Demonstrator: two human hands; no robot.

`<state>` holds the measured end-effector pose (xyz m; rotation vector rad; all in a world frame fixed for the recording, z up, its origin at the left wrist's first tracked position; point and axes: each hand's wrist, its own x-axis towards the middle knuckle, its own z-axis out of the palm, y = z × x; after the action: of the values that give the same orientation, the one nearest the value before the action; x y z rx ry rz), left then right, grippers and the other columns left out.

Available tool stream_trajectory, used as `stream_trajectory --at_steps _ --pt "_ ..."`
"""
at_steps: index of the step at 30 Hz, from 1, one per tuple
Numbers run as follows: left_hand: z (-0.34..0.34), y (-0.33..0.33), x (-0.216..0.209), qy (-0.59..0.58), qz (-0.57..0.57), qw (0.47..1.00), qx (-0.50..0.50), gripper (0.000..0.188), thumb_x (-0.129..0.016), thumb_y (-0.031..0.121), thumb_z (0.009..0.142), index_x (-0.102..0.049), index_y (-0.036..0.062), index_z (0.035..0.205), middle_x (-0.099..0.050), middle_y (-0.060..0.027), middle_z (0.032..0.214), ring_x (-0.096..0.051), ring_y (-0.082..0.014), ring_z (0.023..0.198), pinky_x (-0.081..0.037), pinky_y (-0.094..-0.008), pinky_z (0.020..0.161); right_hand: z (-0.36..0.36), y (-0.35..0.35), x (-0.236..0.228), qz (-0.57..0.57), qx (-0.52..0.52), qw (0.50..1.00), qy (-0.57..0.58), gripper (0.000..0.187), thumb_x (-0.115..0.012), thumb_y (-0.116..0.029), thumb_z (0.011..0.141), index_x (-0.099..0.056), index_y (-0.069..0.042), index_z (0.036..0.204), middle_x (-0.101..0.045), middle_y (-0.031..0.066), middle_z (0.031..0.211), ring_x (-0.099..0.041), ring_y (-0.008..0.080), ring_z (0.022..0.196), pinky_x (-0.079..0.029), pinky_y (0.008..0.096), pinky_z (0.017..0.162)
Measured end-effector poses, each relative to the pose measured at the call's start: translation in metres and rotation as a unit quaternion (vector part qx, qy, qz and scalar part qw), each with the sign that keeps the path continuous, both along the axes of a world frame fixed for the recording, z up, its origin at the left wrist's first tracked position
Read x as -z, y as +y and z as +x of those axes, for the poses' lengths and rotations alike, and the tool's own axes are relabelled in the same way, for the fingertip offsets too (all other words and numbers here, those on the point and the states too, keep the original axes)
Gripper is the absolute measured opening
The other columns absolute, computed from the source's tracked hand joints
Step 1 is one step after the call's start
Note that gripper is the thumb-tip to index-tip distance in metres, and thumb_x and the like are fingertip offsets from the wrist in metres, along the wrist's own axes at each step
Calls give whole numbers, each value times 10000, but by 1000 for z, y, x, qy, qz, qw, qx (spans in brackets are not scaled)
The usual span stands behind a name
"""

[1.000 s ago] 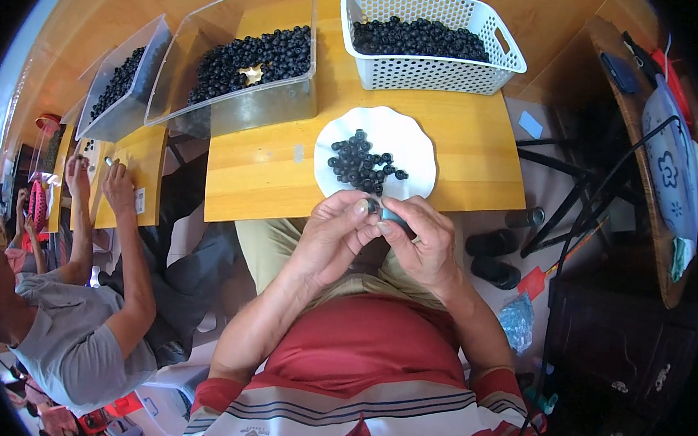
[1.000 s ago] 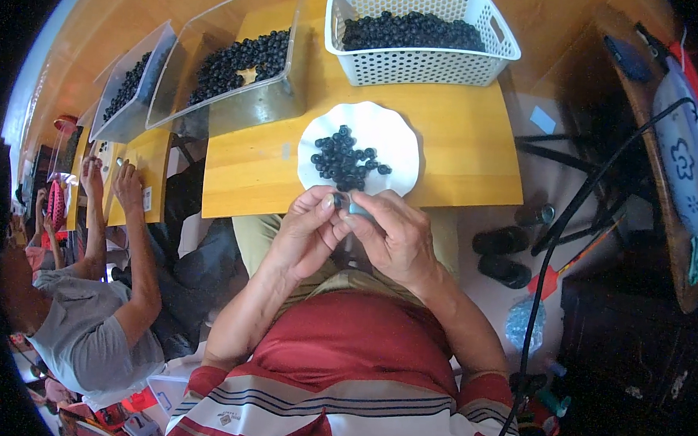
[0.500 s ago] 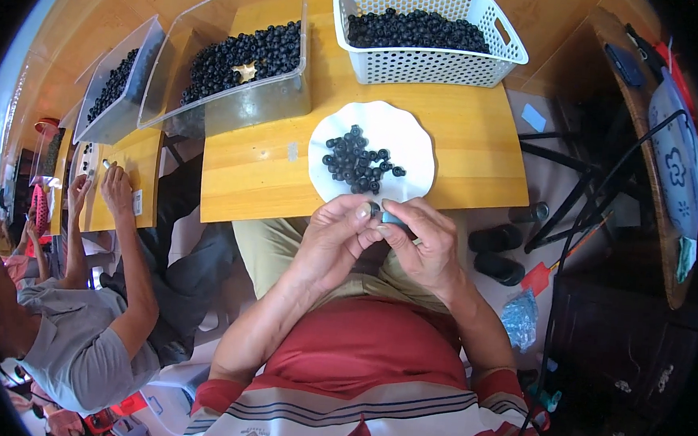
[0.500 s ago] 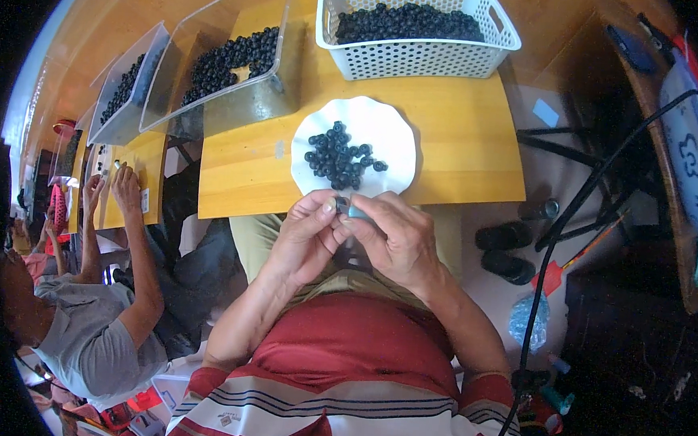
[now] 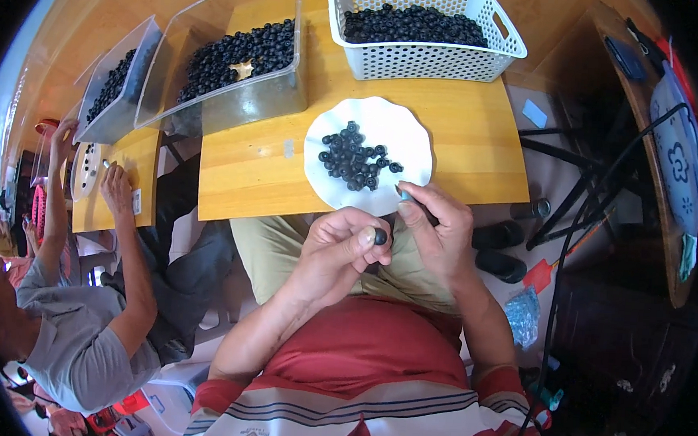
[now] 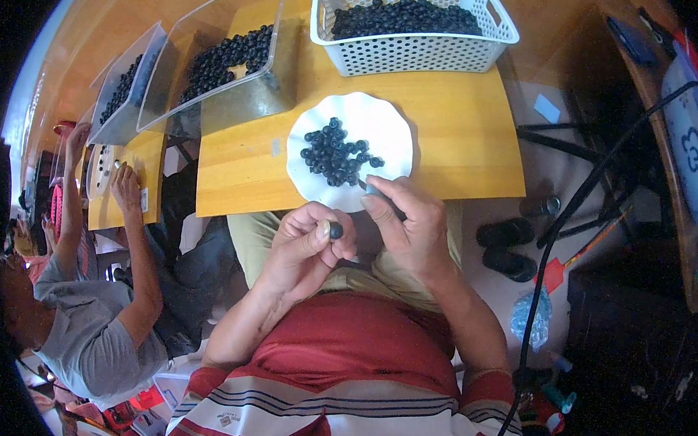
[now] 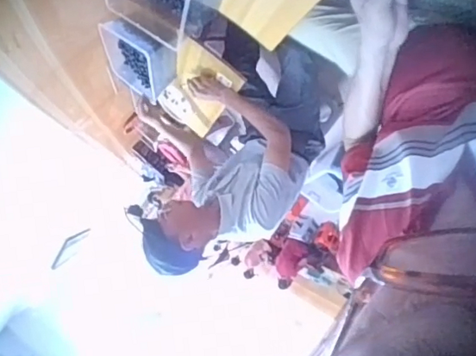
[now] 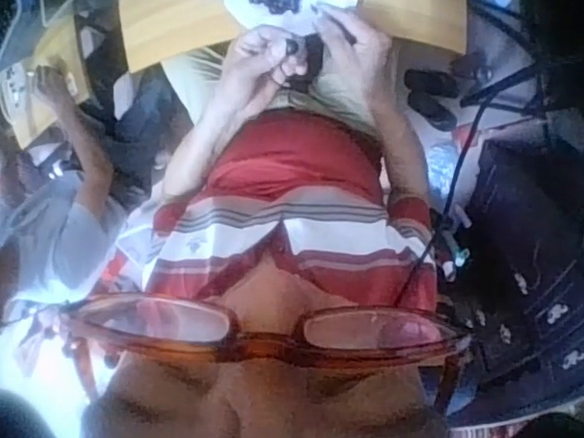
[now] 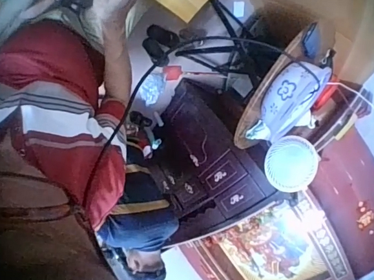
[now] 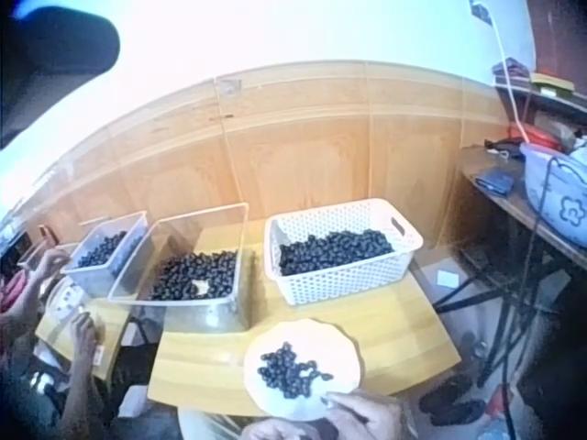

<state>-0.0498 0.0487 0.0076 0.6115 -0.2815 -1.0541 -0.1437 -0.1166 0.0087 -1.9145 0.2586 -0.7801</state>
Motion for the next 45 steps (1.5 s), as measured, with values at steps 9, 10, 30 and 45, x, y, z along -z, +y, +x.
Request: stream_trajectory --at_steps 9,10,30,45 --pt "1 0 0 71 31 997 -20 129 -638 127 1025 -672 38 1111 -713 -67 973 -678 -125 862 -599 -311 801 -9 9 -4 -16 -100 994 -39 307 -793 -153 888 -710 23 1126 -702 140 855 -691 254 719 -529 339 629" --pt "2 1 3 65 30 997 -16 143 -646 148 1021 -656 49 1123 -706 -62 999 -671 -121 875 -599 -327 834 -9 9 -3 -16 -100 994 -39 307 -793 -153 888 -710 23 1126 -702 140 855 -691 254 719 -529 339 629" --pt "-4 -1 3 57 39 997 -25 141 -634 130 1027 -667 34 1125 -707 -67 984 -678 -136 857 -597 -310 808 -12 6 -2 -58 -98 993 -38 304 -794 -165 882 -707 26 1102 -697 149 849 -702 273 708 -539 358 614" --pt "-9 2 4 59 28 998 -18 152 -643 131 1021 -669 17 1119 -713 -69 966 -685 -147 844 -601 -308 803 -16 1 -7 -50 -93 994 12 283 -766 -116 910 -709 44 1137 -717 159 917 -704 250 780 -545 321 682"
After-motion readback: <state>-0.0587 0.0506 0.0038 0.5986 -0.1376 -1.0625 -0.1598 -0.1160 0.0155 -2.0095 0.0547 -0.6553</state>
